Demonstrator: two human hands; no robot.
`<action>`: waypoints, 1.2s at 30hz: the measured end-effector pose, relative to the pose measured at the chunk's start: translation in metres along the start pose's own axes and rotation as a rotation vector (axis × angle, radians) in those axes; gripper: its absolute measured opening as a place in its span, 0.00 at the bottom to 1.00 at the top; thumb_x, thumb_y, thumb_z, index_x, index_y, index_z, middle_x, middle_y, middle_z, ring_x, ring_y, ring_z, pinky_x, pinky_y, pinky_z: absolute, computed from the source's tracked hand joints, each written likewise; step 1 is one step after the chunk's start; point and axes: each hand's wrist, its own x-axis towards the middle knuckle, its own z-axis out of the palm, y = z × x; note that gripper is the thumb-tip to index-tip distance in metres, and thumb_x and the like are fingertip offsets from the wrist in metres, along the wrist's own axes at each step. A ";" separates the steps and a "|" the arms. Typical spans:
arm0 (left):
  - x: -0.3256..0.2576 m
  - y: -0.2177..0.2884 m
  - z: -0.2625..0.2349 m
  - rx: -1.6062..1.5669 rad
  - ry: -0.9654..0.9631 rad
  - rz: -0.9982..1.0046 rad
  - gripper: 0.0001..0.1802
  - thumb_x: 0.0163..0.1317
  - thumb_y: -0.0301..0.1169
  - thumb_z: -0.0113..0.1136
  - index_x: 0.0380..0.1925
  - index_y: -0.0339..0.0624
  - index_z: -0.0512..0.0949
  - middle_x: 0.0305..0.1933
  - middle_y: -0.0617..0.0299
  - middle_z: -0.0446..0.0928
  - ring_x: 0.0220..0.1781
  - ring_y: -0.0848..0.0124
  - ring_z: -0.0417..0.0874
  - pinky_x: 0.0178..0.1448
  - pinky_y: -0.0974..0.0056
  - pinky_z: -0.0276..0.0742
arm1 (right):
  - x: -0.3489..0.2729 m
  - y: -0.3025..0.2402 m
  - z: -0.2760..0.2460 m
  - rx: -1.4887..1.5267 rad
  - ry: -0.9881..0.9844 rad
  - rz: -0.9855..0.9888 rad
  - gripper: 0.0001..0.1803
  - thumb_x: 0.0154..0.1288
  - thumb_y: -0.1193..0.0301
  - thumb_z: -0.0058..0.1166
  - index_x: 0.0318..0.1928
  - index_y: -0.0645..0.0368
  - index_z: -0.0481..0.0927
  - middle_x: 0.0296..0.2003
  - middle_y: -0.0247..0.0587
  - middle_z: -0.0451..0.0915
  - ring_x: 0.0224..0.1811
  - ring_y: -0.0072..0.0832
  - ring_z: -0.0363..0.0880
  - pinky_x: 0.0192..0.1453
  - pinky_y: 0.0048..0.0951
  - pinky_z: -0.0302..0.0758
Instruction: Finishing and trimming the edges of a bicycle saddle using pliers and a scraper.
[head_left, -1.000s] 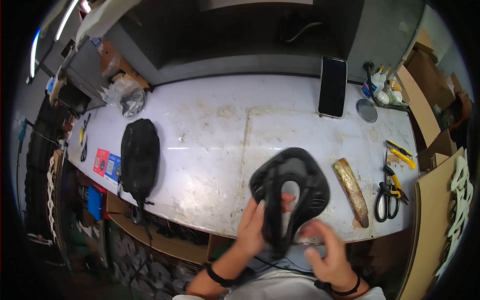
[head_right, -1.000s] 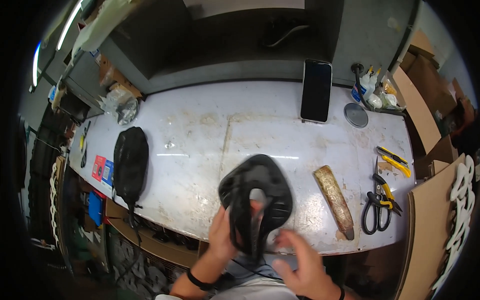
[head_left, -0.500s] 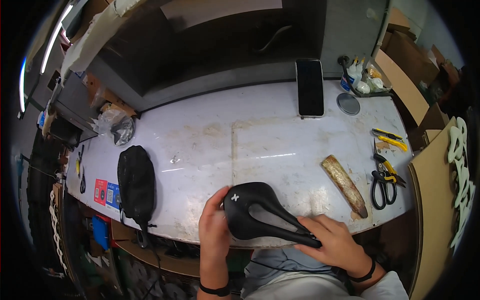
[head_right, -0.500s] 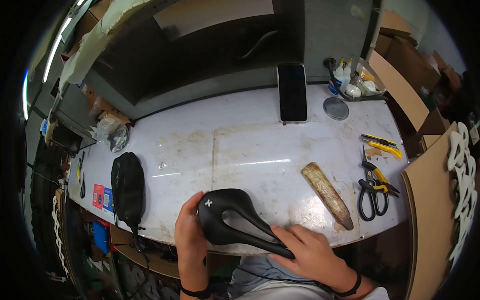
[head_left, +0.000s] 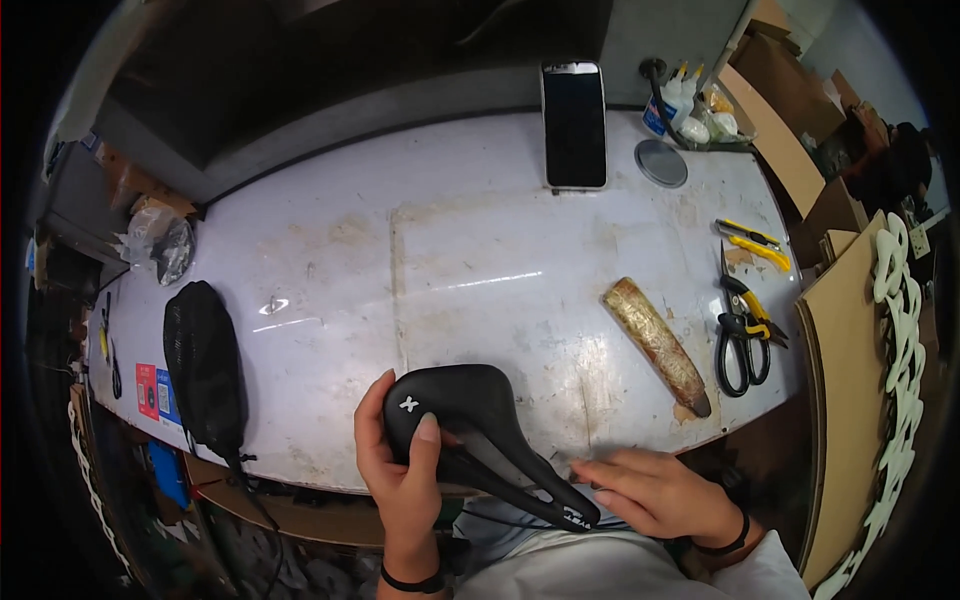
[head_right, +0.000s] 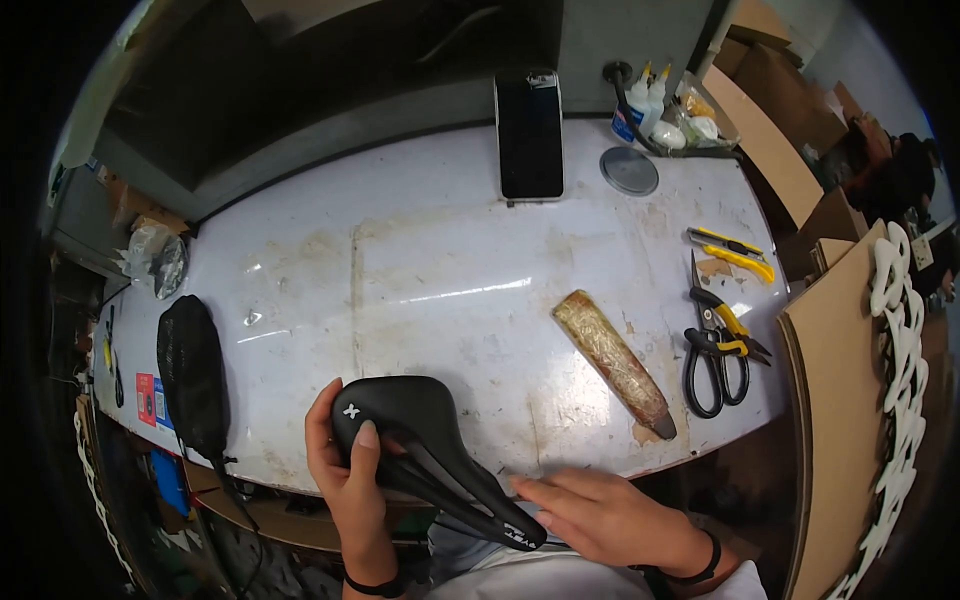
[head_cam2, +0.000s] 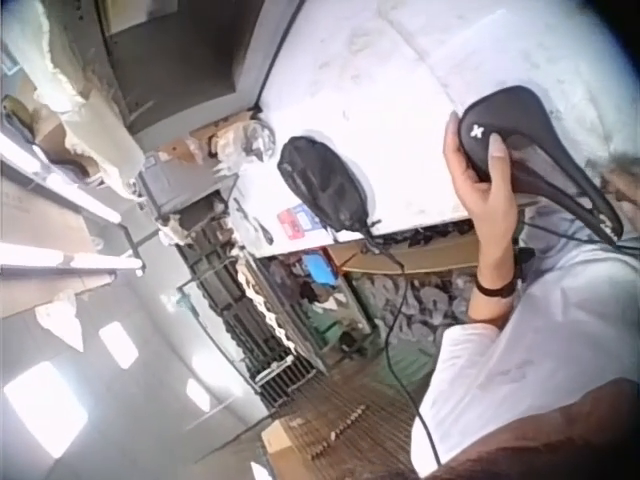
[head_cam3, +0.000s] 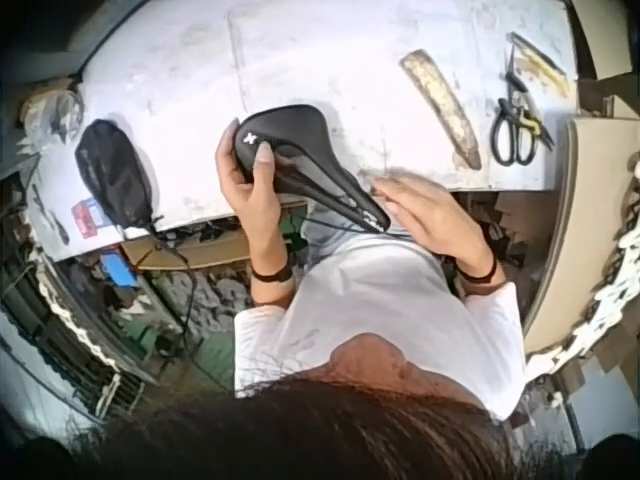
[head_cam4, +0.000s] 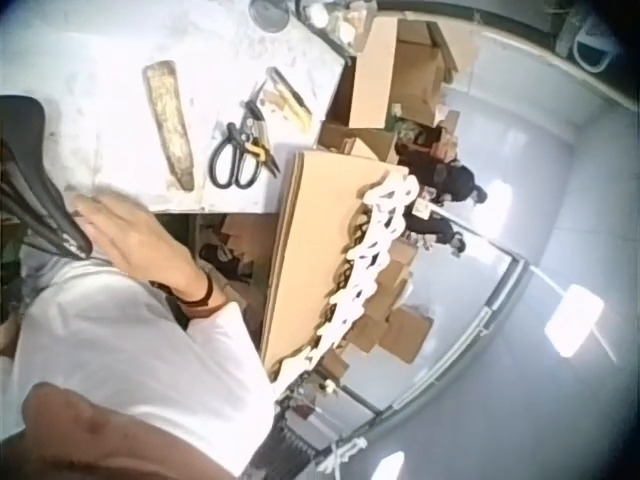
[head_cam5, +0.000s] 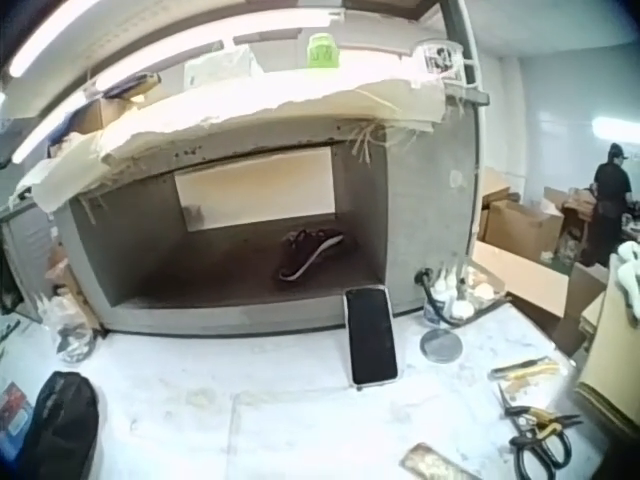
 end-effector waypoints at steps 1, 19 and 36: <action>0.000 -0.002 0.003 0.022 0.027 0.028 0.31 0.75 0.19 0.60 0.77 0.32 0.67 0.55 0.55 0.81 0.42 0.72 0.86 0.48 0.66 0.86 | 0.002 -0.001 0.001 0.004 -0.005 0.011 0.30 0.73 0.73 0.66 0.73 0.66 0.78 0.41 0.45 0.81 0.39 0.42 0.83 0.48 0.38 0.83; -0.007 -0.013 0.000 0.100 0.143 0.089 0.31 0.79 0.26 0.58 0.79 0.32 0.63 0.59 0.52 0.80 0.42 0.74 0.86 0.44 0.68 0.87 | 0.031 -0.008 0.022 -0.353 0.081 -0.062 0.37 0.65 0.67 0.73 0.72 0.70 0.78 0.29 0.38 0.75 0.28 0.35 0.76 0.34 0.36 0.76; -0.008 -0.010 0.010 0.081 0.193 0.115 0.29 0.80 0.26 0.59 0.77 0.32 0.66 0.55 0.55 0.82 0.39 0.74 0.85 0.42 0.69 0.86 | 0.001 0.012 0.011 -0.249 -0.008 -0.149 0.39 0.67 0.74 0.68 0.75 0.78 0.70 0.45 0.49 0.79 0.41 0.42 0.75 0.50 0.41 0.72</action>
